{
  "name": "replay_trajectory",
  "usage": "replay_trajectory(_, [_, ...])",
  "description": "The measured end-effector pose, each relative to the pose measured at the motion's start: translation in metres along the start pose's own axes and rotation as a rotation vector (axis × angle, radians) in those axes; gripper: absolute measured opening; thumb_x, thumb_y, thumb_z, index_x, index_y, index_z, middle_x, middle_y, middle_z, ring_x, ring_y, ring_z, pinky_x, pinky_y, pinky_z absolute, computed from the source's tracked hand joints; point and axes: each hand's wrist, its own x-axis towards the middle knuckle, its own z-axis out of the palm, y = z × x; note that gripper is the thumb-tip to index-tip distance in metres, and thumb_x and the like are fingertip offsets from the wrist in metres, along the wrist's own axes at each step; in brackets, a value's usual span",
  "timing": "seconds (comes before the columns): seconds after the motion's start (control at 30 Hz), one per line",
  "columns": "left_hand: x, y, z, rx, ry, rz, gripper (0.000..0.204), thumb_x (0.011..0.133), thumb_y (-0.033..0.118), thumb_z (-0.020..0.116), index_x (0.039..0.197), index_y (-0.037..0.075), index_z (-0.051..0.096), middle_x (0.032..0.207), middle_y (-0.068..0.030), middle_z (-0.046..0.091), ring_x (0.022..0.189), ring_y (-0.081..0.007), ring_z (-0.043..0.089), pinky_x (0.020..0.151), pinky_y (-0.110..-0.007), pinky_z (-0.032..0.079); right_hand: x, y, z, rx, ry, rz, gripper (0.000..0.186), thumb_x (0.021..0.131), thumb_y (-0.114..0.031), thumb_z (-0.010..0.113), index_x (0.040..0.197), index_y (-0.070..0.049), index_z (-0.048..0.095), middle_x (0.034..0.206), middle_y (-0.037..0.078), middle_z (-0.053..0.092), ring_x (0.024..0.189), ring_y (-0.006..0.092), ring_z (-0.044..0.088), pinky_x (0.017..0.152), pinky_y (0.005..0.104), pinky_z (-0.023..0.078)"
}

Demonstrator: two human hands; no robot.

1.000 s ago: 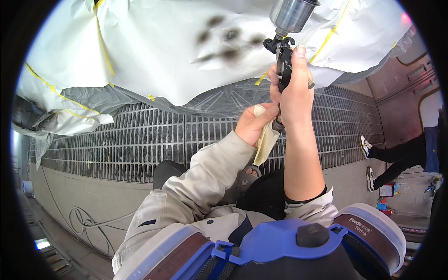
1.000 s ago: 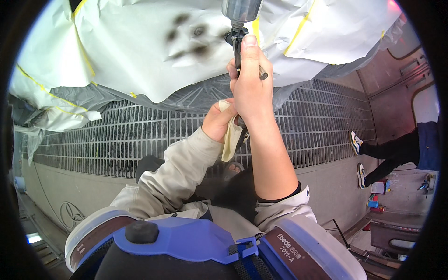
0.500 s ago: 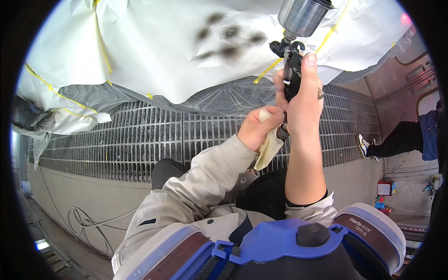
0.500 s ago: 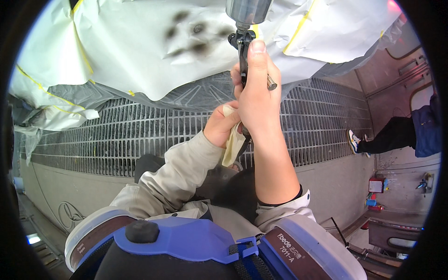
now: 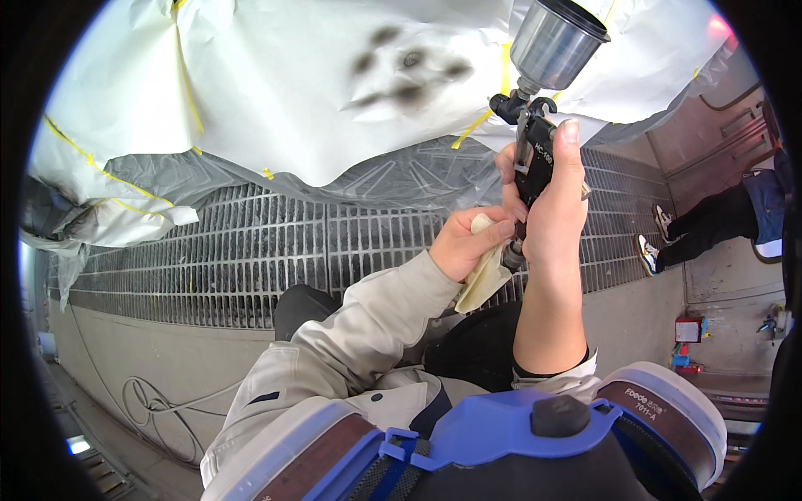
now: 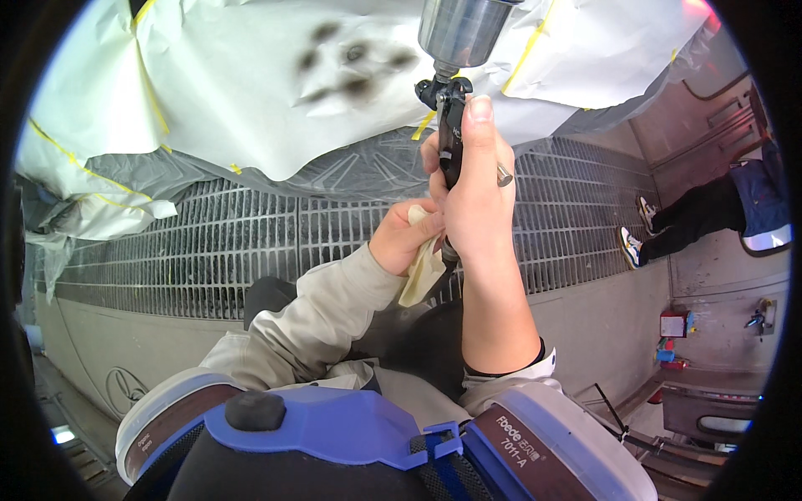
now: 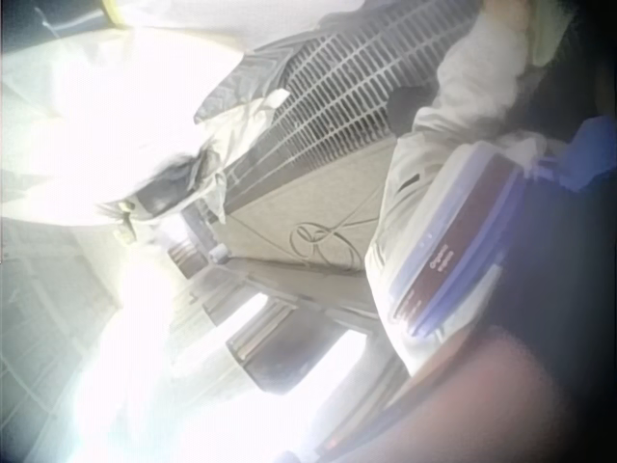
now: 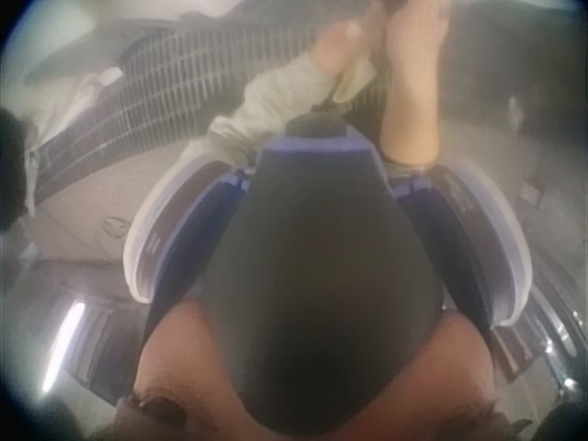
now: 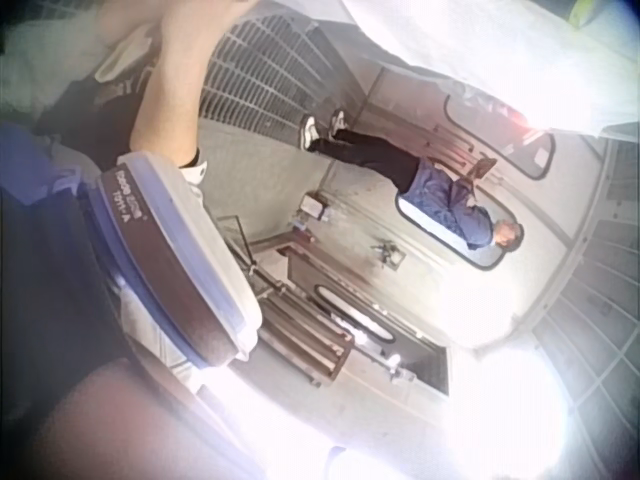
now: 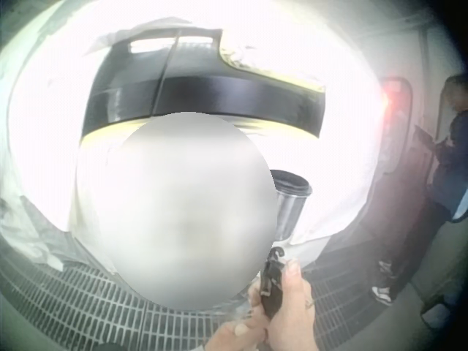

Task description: The person applies yellow masking tape to the edges of a plastic sheet covering a car, then picks up a spray gun and sprays the covered surface. The person uses a cloth to wipe the spray gun during the process.

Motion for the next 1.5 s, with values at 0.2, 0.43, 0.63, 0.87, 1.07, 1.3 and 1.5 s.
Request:
replay_trajectory(0.2, [-0.009,0.005,0.001,0.148,0.029,0.009,0.024,0.107,0.021,0.071,0.119,0.001,0.076,0.102,0.0002,0.073,0.093,-0.0079,0.063,0.084,-0.027,0.051,-0.009,-0.001,-0.004,0.038,-0.029,-0.01,0.064,0.113,-0.06,0.036,0.102,-0.003,0.063,0.071,0.004,0.057,0.048,0.0057,0.039,0.044,0.0254,0.029])
replay_trajectory(0.43, [-0.068,0.052,-0.093,-0.367,0.438,-0.299,0.056,0.102,0.057,0.068,0.118,0.004,0.072,0.101,-0.0102,0.077,0.082,-0.023,0.075,0.074,-0.037,0.063,-0.023,-0.037,-0.017,0.361,-0.133,-0.052,0.083,0.112,-0.066,0.024,0.152,0.003,0.047,0.084,0.012,0.062,0.042,0.0079,0.033,0.04,0.0244,0.031])
replay_trajectory(0.63, [-0.131,0.11,-0.131,-0.211,0.615,-0.041,0.043,0.103,0.029,0.069,0.136,0.002,0.063,0.123,-0.0159,0.075,0.108,-0.0331,0.075,0.095,-0.047,0.062,-0.034,-0.074,-0.001,0.405,-0.212,-0.159,0.086,0.113,-0.064,0.017,0.157,0.005,0.043,0.085,0.014,0.066,0.042,0.0076,0.035,0.041,0.024,0.033])
replay_trajectory(0.87, [-0.134,0.164,-0.076,-0.23,0.419,0.152,0.056,0.111,0.044,0.055,0.15,0.003,0.053,0.143,-0.017,0.066,0.127,-0.0342,0.066,0.109,-0.05,0.054,-0.018,-0.147,0.005,0.501,-0.32,-0.27,0.087,0.111,-0.067,0.021,0.15,0.005,0.051,0.083,0.011,0.06,0.042,0.0055,0.033,0.04,0.023,0.03])
replay_trajectory(1.07, [-0.136,0.215,-0.053,-0.287,0.341,0.395,0.047,0.097,0.02,0.056,0.14,0.001,0.058,0.131,-0.0177,0.068,0.115,-0.0343,0.068,0.098,-0.052,0.058,-0.015,-0.134,0.004,0.422,-0.382,-0.218,0.091,0.111,-0.069,0.018,0.163,0.005,0.032,0.079,0.004,0.048,0.043,0.005,0.028,0.041,0.0244,0.03])
replay_trajectory(1.3, [0.038,0.365,0.008,1.145,0.488,1.468,0.056,0.114,0.022,0.044,0.164,-0.003,0.036,0.166,-0.0168,0.045,0.152,-0.0329,0.045,0.126,-0.042,0.035,-0.009,-0.112,-0.021,0.581,-0.434,-0.277,0.097,0.109,-0.072,0.015,0.165,0.007,0.027,0.079,0.005,0.049,0.042,0.0057,0.03,0.04,0.025,0.032])
replay_trajectory(1.5, [0.142,0.401,0.059,2.202,0.411,1.559,0.061,0.106,0.02,0.057,0.164,0.009,0.042,0.173,-0.0159,0.036,0.161,-0.0391,0.028,0.13,-0.053,0.021,0.0,-0.099,-0.037,0.556,-0.362,-0.278,0.099,0.109,-0.073,0.015,0.164,0.008,0.027,0.077,0.005,0.049,0.041,0.0059,0.03,0.04,0.0246,0.032])
